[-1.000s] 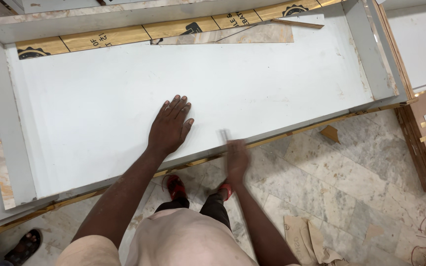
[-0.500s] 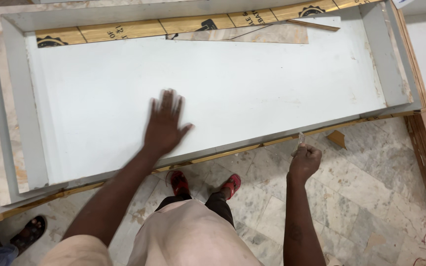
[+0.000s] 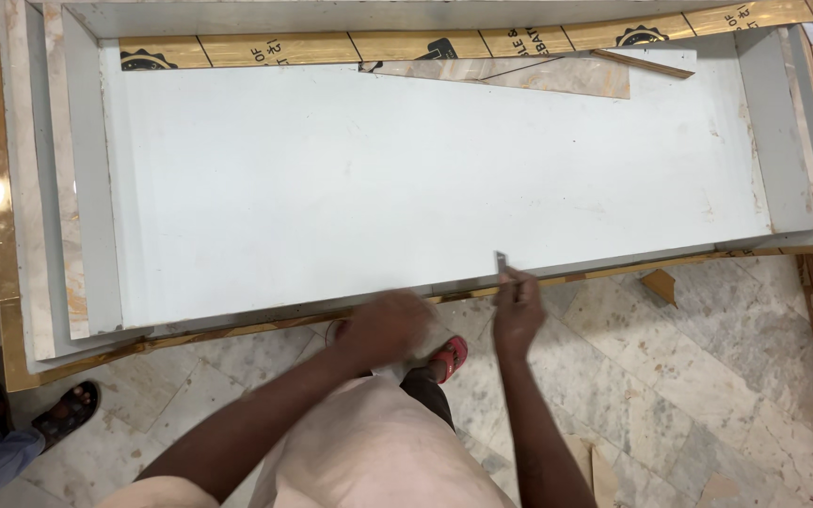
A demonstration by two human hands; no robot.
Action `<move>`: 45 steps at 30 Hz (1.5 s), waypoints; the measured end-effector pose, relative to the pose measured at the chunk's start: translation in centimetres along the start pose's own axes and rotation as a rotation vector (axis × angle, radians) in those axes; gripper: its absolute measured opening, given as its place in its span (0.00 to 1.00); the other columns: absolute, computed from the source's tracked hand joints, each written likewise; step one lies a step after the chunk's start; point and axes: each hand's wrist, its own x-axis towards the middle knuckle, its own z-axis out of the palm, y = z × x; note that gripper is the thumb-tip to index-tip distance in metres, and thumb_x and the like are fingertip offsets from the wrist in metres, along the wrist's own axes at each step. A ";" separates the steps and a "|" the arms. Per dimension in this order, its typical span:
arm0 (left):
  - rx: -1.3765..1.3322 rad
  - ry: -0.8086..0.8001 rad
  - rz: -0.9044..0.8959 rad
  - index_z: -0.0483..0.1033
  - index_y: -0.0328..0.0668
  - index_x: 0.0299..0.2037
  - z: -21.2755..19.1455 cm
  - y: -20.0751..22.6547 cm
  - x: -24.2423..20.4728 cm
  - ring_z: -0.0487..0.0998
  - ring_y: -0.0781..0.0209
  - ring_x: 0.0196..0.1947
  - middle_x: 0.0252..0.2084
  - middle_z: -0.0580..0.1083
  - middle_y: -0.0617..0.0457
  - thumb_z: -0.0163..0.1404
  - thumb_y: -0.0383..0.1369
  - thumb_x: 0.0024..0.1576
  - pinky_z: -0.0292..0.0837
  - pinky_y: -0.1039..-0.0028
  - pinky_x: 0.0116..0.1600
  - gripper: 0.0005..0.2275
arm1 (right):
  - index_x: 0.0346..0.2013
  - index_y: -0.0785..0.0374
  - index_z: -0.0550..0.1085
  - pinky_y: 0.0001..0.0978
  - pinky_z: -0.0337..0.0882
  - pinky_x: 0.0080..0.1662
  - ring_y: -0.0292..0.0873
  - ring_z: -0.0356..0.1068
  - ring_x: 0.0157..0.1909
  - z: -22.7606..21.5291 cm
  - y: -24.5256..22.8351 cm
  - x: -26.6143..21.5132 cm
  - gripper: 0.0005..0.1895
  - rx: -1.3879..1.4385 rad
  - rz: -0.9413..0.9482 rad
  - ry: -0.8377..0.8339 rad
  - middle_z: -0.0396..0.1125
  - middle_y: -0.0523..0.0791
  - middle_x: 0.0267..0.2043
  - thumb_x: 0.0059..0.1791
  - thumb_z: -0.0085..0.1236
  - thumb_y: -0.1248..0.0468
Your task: The person uses a utility knife to trim the edges of a large white sheet placed on a wooden frame. They run the blade along the edges to remove excess material.
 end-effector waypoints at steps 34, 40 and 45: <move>0.442 0.049 -0.219 0.43 0.36 0.74 -2.6 -5.3 4.4 0.37 0.49 0.77 0.77 0.42 0.41 0.32 0.57 0.62 0.28 0.51 0.75 0.37 | 0.43 0.67 0.73 0.28 0.63 0.27 0.35 0.63 0.26 -19.7 -7.9 14.3 0.15 0.166 -0.335 0.282 0.67 0.45 0.30 0.63 0.40 0.62; 0.441 -0.057 -0.171 0.41 0.34 0.74 -0.2 -3.1 11.0 0.34 0.48 0.78 0.78 0.39 0.39 0.33 0.57 0.63 0.24 0.50 0.76 0.38 | 0.50 0.65 0.73 0.25 0.63 0.28 0.33 0.66 0.28 -35.9 -17.4 20.8 0.13 0.218 -0.328 0.579 0.73 0.43 0.34 0.64 0.41 0.61; 0.423 -0.029 -0.123 0.41 0.33 0.75 2.0 -0.3 14.6 0.33 0.47 0.78 0.78 0.39 0.39 0.35 0.57 0.62 0.24 0.49 0.76 0.39 | 0.48 0.65 0.71 0.24 0.68 0.32 0.34 0.71 0.33 -36.5 -17.4 21.8 0.06 0.175 -0.334 0.517 0.74 0.45 0.39 0.65 0.47 0.66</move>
